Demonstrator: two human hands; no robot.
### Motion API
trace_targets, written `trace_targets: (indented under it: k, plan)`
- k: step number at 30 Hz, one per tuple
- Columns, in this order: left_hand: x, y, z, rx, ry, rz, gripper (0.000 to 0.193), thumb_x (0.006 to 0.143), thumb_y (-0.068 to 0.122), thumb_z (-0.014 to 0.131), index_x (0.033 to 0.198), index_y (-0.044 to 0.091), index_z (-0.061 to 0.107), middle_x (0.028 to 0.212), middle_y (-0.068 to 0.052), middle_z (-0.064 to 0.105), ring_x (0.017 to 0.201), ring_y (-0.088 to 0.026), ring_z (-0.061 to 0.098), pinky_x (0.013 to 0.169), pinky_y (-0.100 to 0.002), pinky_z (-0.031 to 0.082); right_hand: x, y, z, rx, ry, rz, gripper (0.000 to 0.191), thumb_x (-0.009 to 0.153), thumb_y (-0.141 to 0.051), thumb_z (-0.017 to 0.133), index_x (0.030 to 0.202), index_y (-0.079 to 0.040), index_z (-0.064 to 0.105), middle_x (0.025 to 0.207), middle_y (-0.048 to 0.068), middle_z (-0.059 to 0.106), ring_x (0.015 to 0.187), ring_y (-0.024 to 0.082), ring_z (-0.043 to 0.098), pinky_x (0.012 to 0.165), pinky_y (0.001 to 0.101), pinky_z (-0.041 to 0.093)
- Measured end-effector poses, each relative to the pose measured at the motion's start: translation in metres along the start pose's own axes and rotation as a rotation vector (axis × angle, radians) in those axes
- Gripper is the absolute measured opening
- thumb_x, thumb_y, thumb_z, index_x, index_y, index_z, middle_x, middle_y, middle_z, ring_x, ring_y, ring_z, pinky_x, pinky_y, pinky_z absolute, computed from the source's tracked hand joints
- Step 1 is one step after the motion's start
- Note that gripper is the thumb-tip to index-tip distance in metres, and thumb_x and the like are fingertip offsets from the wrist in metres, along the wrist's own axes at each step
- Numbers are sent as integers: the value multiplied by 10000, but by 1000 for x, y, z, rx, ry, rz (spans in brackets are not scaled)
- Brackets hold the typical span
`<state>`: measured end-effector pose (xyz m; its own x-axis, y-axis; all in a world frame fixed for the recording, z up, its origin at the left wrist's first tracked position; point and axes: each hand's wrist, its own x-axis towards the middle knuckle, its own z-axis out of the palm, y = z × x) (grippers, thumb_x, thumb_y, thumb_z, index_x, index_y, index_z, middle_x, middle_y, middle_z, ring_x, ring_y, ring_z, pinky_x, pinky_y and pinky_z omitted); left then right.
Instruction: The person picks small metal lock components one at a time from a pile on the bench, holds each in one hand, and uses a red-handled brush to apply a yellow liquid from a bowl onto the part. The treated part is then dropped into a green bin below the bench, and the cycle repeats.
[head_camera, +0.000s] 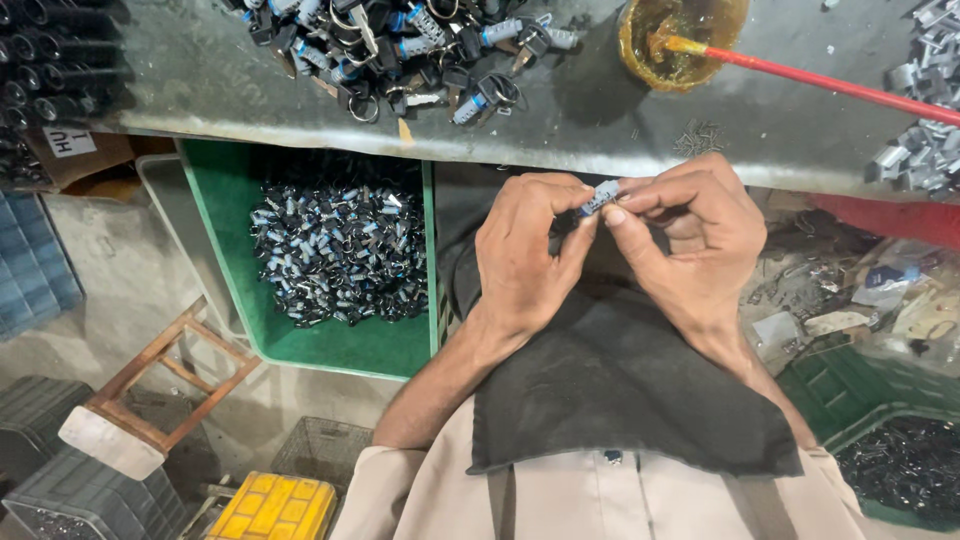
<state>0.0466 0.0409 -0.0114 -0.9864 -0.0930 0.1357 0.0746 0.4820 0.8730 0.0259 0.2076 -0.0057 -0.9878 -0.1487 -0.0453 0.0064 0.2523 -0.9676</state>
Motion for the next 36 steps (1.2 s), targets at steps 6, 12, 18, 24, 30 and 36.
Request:
trace_targets:
  k: [6, 12, 18, 24, 30, 36]
  plan:
    - [5, -4, -7, 2, -21, 134, 359, 854, -15, 848, 1082, 95, 594, 1076, -27, 690, 987, -233, 658, 818, -333, 534, 3, 15, -6, 437, -131, 192, 179, 1002, 39, 779, 1066, -21, 623, 1059, 108, 667, 963, 129, 675, 860, 248, 574]
    - [14, 5, -13, -43, -82, 151, 339, 854, 25, 884, 1082, 89, 641, 1064, -36, 691, 966, -230, 662, 824, -344, 526, 17, 29, -14, 899, -97, 413, 481, 880, 23, 787, 1278, -66, 533, 1001, 37, 564, 935, 139, 661, 765, 262, 591]
    - [27, 16, -7, 76, -18, 81, 282, 944, 36, 808, 1172, 70, 644, 1155, -71, 687, 1064, -257, 664, 910, -350, 554, 37, 12, -52, 148, 218, -10, 290, 1129, 87, 724, 1354, -22, 576, 1070, 102, 634, 919, 173, 659, 772, 254, 572]
    - [51, -2, 9, 230, 81, 125, 249, 954, 46, 807, 1151, 68, 656, 1120, -67, 663, 1042, -269, 652, 882, -367, 544, 46, -8, -62, -278, 202, -267, 70, 1141, 74, 706, 1194, 106, 674, 1076, 205, 705, 936, 243, 736, 818, 293, 625]
    - [57, -1, 8, 203, 119, 122, 261, 953, 41, 804, 1165, 57, 653, 1141, -73, 657, 1045, -260, 657, 884, -357, 550, 35, -8, -65, 247, 326, -43, 234, 1162, -111, 717, 1175, 108, 636, 1004, 166, 700, 876, 243, 765, 779, 316, 647]
    - [56, 9, 6, 178, 111, 132, 254, 950, 49, 816, 1144, 65, 653, 1126, -72, 670, 993, -249, 666, 863, -354, 557, 37, -8, -59, 62, 334, -121, 246, 1192, -118, 712, 1188, 118, 645, 1028, 184, 708, 933, 262, 775, 835, 344, 671]
